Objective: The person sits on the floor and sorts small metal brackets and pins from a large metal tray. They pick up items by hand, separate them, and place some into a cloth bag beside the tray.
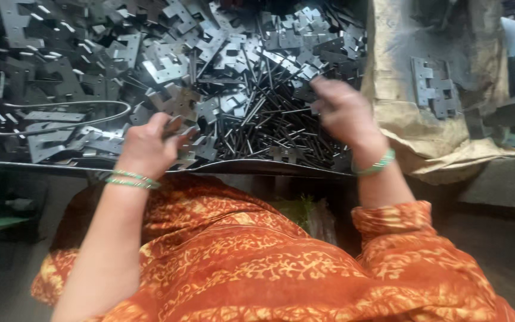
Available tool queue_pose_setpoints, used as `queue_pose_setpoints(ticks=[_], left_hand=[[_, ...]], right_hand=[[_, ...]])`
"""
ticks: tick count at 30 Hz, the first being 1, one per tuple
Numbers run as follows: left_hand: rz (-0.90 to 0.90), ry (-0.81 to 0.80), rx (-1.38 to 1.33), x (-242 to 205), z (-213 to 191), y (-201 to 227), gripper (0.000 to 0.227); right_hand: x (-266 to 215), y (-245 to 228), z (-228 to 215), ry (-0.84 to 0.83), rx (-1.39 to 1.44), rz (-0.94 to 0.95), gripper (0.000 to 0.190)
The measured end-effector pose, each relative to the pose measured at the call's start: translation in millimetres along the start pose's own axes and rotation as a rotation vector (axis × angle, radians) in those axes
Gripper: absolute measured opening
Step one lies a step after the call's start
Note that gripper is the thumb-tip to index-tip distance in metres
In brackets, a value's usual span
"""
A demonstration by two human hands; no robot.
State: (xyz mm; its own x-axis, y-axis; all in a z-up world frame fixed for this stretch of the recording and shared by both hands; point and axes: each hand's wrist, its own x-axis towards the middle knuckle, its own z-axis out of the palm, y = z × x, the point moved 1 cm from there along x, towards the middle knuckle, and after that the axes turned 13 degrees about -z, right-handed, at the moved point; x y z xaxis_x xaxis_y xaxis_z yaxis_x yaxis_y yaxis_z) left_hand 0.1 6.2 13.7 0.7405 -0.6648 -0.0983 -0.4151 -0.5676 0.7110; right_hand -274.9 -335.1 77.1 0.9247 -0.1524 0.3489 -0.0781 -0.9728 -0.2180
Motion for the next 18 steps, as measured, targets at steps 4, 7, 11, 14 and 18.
queue_pose_setpoints(ticks=[4,7,11,14,18], left_hand=[[-0.144,-0.114,-0.461,5.4,16.8,-3.6,0.022],[-0.175,-0.225,-1.338,-5.7,7.1,-16.1,0.025],[-0.233,-0.2,-2.07,-10.7,-23.3,-10.3,0.03],[-0.164,-0.232,-2.006,-10.8,-34.5,9.4,0.04],[-0.25,-0.267,-1.345,1.4,-18.3,27.7,0.057]], right_hand=[[29.4,-30.2,66.9,-0.453,0.073,0.12,0.051],[34.8,-45.0,84.2,-0.41,0.233,0.082,0.042],[60.6,-68.9,95.1,-0.196,0.272,-0.044,0.036],[91.7,-87.2,121.1,-0.218,0.189,-0.239,0.053],[119.3,-95.2,155.2,-0.444,0.201,-0.226,0.073]])
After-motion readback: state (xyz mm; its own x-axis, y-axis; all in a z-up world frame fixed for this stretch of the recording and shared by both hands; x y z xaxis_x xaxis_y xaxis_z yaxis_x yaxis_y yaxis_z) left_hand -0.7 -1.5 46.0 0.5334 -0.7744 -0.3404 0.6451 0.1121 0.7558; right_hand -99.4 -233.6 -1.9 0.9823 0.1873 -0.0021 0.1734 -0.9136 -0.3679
